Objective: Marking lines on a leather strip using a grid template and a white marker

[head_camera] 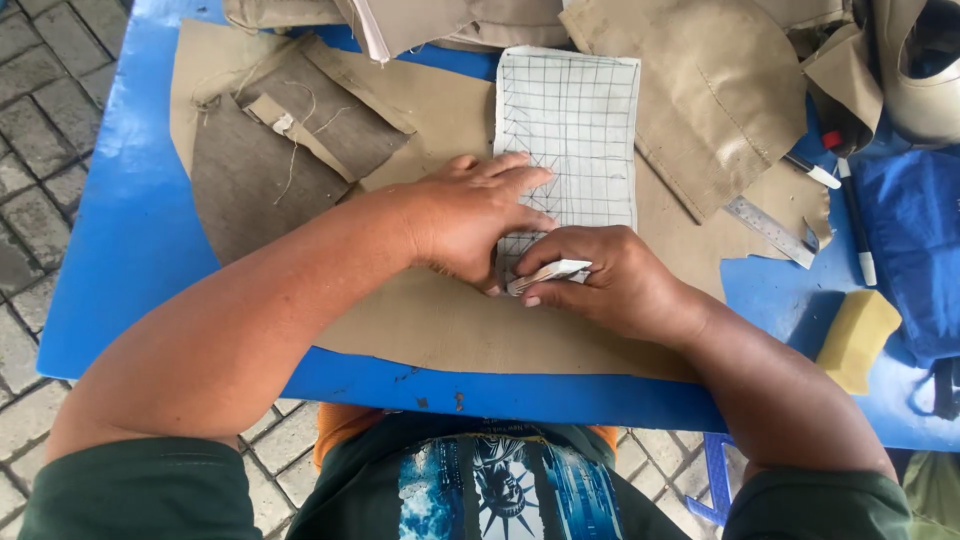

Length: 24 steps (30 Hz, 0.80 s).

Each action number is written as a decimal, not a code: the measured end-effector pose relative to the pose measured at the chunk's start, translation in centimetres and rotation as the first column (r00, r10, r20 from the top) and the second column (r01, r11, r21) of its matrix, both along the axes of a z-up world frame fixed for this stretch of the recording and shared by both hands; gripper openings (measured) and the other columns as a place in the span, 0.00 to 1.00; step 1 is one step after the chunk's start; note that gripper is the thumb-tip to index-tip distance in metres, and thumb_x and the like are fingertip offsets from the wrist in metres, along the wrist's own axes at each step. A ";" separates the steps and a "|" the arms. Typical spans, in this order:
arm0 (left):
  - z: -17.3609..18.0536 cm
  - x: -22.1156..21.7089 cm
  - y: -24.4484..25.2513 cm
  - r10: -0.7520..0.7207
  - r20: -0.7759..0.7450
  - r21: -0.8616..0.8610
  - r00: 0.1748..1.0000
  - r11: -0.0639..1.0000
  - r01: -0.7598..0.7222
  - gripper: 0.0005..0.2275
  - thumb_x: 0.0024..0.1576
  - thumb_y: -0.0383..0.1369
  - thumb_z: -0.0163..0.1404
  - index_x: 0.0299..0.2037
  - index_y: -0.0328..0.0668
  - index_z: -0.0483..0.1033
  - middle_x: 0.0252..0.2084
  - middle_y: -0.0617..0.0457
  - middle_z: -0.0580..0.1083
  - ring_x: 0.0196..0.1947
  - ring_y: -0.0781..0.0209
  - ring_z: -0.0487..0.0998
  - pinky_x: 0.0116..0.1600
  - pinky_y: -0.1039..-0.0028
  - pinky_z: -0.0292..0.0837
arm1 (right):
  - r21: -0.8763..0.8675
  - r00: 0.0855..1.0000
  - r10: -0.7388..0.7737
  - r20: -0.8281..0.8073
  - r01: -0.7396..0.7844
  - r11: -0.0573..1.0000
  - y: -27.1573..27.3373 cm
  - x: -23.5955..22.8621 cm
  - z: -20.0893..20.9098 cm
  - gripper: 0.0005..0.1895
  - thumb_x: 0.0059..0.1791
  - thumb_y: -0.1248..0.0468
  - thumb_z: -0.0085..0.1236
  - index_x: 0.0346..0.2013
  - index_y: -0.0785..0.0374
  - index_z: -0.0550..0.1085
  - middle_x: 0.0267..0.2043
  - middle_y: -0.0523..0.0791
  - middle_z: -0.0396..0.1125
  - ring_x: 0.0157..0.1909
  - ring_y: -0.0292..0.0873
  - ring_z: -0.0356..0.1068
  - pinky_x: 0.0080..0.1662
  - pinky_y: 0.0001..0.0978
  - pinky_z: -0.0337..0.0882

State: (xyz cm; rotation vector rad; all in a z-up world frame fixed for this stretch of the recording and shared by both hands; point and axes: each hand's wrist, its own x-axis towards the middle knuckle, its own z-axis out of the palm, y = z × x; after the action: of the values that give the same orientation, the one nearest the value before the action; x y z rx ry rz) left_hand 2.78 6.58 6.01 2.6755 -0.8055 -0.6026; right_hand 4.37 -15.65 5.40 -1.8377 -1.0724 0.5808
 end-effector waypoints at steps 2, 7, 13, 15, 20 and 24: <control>-0.1 0.0 -0.1 0.009 -0.007 -0.018 1.000 1.000 -0.010 0.39 0.41 0.50 0.69 0.67 0.65 0.69 0.77 0.51 0.51 0.78 0.42 0.46 0.72 0.44 0.51 | -0.010 1.000 -0.006 -0.006 0.006 1.000 0.2 -0.2 0.2 0.11 0.44 0.67 0.70 0.40 0.61 0.81 0.37 0.49 0.78 0.42 0.51 0.80 0.46 0.43 0.77; -0.7 0.0 0.0 0.007 0.018 -0.020 1.000 1.000 -0.007 0.41 0.38 0.53 0.69 0.66 0.66 0.69 0.77 0.52 0.52 0.78 0.43 0.48 0.71 0.43 0.53 | -0.030 1.000 0.026 -0.017 -0.027 0.999 0.5 0.0 1.4 0.09 0.44 0.68 0.69 0.39 0.60 0.81 0.37 0.48 0.78 0.41 0.48 0.79 0.46 0.42 0.78; -0.4 -0.1 -0.5 0.036 -0.002 -0.026 0.999 0.999 -0.036 0.36 0.44 0.48 0.67 0.67 0.64 0.69 0.78 0.48 0.49 0.78 0.42 0.45 0.72 0.43 0.51 | -0.207 0.991 0.124 0.052 -0.111 0.972 -1.5 2.0 5.2 0.07 0.45 0.71 0.67 0.37 0.64 0.83 0.31 0.52 0.79 0.35 0.53 0.82 0.42 0.45 0.81; -0.2 0.0 -0.7 0.035 -0.022 -0.012 0.999 0.999 -0.035 0.37 0.45 0.47 0.66 0.68 0.63 0.68 0.78 0.47 0.49 0.78 0.41 0.45 0.72 0.43 0.50 | -0.318 0.992 0.081 -0.102 -0.110 0.942 -2.9 3.2 5.6 0.08 0.43 0.69 0.68 0.37 0.64 0.83 0.30 0.53 0.80 0.36 0.51 0.82 0.42 0.48 0.81; 0.3 0.4 -1.2 0.020 -0.109 0.068 0.994 0.998 -0.012 0.39 0.48 0.47 0.64 0.71 0.67 0.60 0.80 0.50 0.40 0.79 0.44 0.36 0.74 0.44 0.42 | -0.589 0.990 0.001 -0.139 -0.083 0.804 -5.1 6.4 6.0 0.07 0.43 0.64 0.68 0.36 0.56 0.84 0.33 0.43 0.83 0.38 0.39 0.83 0.44 0.35 0.78; 0.2 0.2 -1.4 0.003 -0.126 0.120 0.992 0.993 0.012 0.39 0.50 0.48 0.59 0.73 0.69 0.55 0.81 0.52 0.34 0.80 0.45 0.30 0.74 0.45 0.36 | -0.829 0.996 -0.071 -0.046 0.002 0.559 -4.9 6.5 8.3 0.05 0.45 0.57 0.62 0.32 0.48 0.84 0.29 0.35 0.83 0.36 0.29 0.80 0.45 0.23 0.71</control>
State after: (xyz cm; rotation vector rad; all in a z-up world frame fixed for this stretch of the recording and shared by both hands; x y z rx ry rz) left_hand 3.01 5.17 6.22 2.7104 -0.7628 -0.8377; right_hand 10.91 -20.59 13.68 -2.6110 -0.7243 1.2907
